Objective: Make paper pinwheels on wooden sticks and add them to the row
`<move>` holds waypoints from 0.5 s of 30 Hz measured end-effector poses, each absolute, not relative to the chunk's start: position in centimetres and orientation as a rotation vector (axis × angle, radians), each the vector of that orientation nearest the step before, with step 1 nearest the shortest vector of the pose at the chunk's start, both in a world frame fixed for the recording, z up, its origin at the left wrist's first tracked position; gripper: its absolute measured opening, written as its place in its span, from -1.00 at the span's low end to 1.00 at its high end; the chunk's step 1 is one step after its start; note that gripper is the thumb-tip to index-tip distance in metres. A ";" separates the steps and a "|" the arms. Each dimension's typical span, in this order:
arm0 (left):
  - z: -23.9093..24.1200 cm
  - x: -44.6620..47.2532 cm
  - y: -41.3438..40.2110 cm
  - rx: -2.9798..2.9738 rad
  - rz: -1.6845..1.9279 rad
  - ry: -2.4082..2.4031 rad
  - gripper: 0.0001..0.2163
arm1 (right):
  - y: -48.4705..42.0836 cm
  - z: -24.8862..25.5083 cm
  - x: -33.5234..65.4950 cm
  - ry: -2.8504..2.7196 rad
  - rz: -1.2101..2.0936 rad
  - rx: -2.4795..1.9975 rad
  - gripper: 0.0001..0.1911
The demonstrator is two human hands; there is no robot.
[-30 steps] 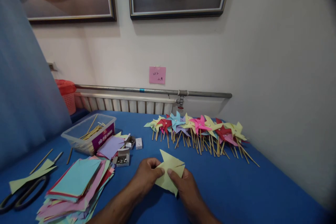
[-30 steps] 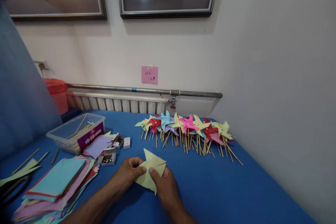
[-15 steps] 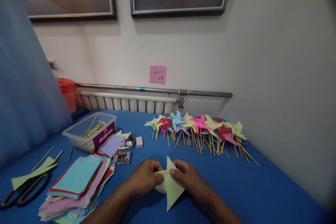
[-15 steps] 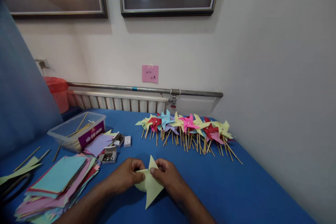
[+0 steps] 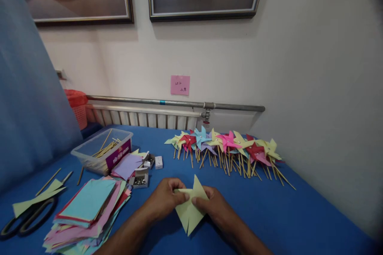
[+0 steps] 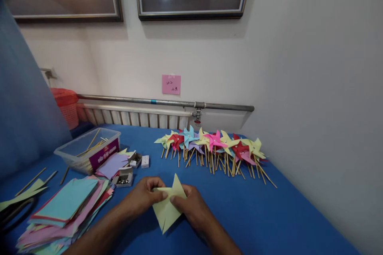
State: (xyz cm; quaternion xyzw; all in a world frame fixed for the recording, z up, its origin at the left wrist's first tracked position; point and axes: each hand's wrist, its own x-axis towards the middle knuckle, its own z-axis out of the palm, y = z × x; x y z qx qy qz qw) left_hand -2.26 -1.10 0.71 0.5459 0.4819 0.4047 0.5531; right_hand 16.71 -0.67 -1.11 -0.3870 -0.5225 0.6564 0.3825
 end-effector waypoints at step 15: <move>0.1 0.0 -1.5 0.882 1.150 0.879 -0.55 | -1.0 -3.4 15.0 -1.040 1.404 -1.049 -0.47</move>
